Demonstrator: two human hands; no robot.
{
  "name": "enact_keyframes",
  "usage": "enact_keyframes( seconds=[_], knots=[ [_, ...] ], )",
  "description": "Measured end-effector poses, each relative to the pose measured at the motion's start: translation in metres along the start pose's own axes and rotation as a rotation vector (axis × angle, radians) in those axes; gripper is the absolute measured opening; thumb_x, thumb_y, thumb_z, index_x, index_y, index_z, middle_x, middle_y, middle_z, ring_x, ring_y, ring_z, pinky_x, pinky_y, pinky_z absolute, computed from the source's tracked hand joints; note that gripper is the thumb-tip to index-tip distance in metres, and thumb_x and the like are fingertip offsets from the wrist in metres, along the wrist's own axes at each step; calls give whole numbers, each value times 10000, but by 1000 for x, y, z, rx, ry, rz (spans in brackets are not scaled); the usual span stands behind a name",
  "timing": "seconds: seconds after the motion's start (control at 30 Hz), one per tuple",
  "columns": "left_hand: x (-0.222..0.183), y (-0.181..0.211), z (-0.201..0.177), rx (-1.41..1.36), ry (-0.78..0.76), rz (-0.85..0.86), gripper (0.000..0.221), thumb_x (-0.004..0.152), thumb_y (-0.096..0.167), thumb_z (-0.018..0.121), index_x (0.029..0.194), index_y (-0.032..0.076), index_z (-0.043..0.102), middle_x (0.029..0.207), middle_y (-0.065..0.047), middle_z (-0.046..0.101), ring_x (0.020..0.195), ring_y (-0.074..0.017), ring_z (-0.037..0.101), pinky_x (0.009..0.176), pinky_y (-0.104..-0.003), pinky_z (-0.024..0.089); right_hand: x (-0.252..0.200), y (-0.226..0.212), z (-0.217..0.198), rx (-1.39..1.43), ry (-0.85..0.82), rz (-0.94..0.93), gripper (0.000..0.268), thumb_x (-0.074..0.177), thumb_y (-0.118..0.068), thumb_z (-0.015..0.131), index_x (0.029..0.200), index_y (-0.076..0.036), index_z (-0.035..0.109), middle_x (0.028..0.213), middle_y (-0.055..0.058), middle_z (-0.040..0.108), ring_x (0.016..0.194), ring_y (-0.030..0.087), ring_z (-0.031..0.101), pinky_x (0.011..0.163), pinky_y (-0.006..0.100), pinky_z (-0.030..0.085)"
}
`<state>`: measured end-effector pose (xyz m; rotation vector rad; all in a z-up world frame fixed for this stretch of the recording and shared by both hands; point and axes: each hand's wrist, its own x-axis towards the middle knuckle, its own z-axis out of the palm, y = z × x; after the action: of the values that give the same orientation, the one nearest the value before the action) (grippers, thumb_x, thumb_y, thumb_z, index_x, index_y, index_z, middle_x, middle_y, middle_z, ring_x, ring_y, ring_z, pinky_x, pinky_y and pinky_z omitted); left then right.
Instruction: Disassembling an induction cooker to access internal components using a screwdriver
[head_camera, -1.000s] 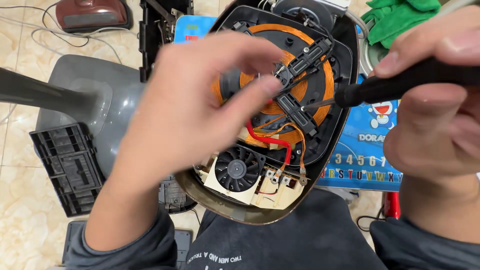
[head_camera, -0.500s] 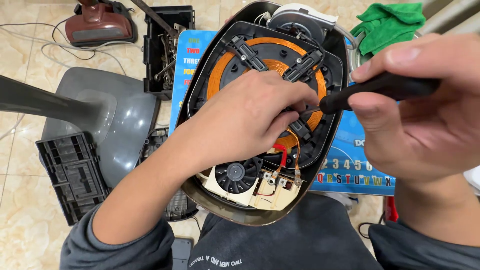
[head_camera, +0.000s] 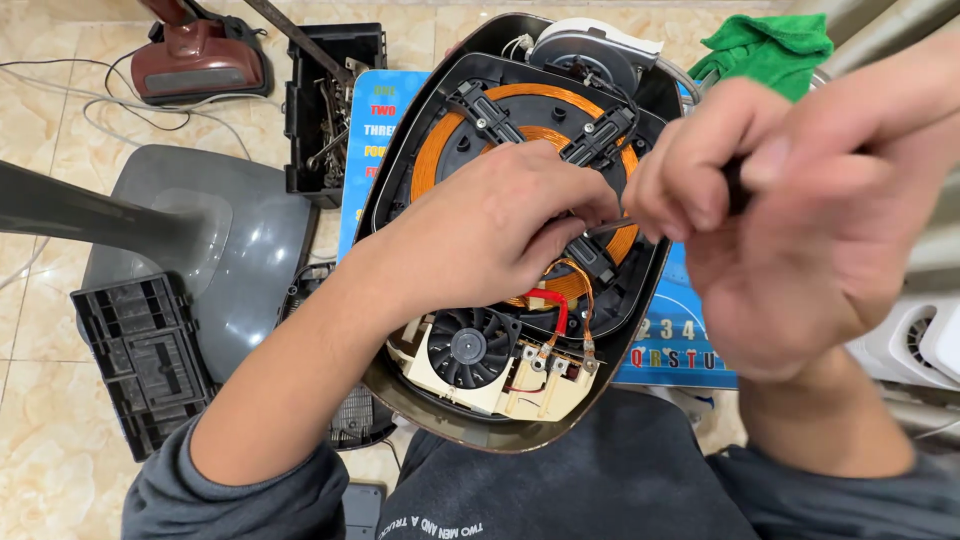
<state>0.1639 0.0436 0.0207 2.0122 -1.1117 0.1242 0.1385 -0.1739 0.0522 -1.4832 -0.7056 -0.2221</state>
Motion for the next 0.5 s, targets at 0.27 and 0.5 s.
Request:
enact_keyframes(
  seconds=[0.27, 0.5],
  knots=[
    [0, -1, 0, -30, -19, -29, 108, 1122, 26, 591, 1166, 80, 673, 1069, -66, 794, 952, -311, 692, 917, -464, 540, 28, -7, -11, 202, -310, -87, 386, 903, -211, 439, 755, -110, 96, 605, 98, 148, 592, 253, 86, 579, 429, 195],
    [0, -5, -2, -64, -35, -16, 119, 1094, -5, 616, 1162, 79, 666, 1089, -62, 770, 975, -304, 694, 959, -469, 525, 51, 1, -23, 342, -655, -49, 764, 1272, -475, 370, 630, -122, 152, 545, 56, 174, 484, 291, 144, 488, 417, 254]
  ],
)
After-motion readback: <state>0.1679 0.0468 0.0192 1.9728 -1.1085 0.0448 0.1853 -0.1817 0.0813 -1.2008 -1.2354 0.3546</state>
